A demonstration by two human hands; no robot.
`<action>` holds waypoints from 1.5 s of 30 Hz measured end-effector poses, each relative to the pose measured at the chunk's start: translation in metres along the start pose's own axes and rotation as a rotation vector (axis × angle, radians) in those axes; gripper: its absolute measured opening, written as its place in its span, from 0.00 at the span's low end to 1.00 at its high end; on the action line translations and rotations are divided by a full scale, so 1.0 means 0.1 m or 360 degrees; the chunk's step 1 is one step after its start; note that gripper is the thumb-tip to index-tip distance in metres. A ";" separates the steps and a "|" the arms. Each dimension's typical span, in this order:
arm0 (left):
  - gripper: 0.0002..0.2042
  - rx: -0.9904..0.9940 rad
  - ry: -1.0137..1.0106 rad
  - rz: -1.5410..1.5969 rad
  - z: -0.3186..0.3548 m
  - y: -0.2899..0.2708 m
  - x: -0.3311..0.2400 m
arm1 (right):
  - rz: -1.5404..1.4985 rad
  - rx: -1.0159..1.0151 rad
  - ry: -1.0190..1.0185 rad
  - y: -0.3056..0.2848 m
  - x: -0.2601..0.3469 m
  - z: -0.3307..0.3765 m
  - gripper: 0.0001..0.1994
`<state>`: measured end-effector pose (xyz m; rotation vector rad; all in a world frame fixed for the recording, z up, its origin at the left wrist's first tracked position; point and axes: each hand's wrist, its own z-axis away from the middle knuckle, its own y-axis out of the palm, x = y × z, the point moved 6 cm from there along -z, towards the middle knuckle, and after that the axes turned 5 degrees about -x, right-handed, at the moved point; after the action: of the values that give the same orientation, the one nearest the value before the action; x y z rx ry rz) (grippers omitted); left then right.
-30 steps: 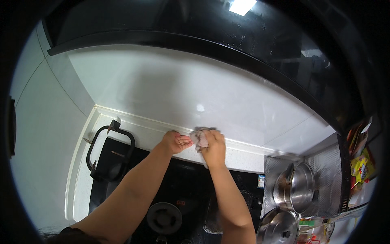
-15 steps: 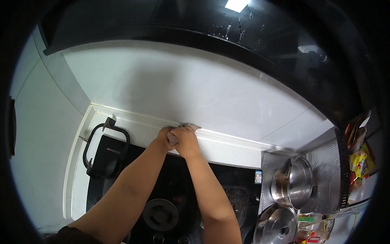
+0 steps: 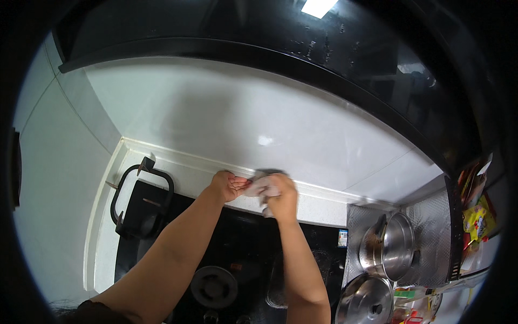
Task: The person cleans a gas stovetop and the wall above it using a cloth. They wipe the burners and surrounding surface, then rinse and wring the cloth at the sink before returning to wipe the stovetop and wall again.
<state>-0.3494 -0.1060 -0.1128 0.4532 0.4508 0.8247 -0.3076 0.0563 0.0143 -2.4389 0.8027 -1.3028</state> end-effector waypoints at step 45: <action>0.16 -0.0320 0.0309 -0.0243 0.47 -0.34 -0.13 | -0.0085 0.0686 0.0776 0.15 -0.33 0.37 0.16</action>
<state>-0.3116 -0.1462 -0.0903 0.1508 0.5684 0.7596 -0.2971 0.0620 -0.0361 -1.8426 0.4862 -1.8987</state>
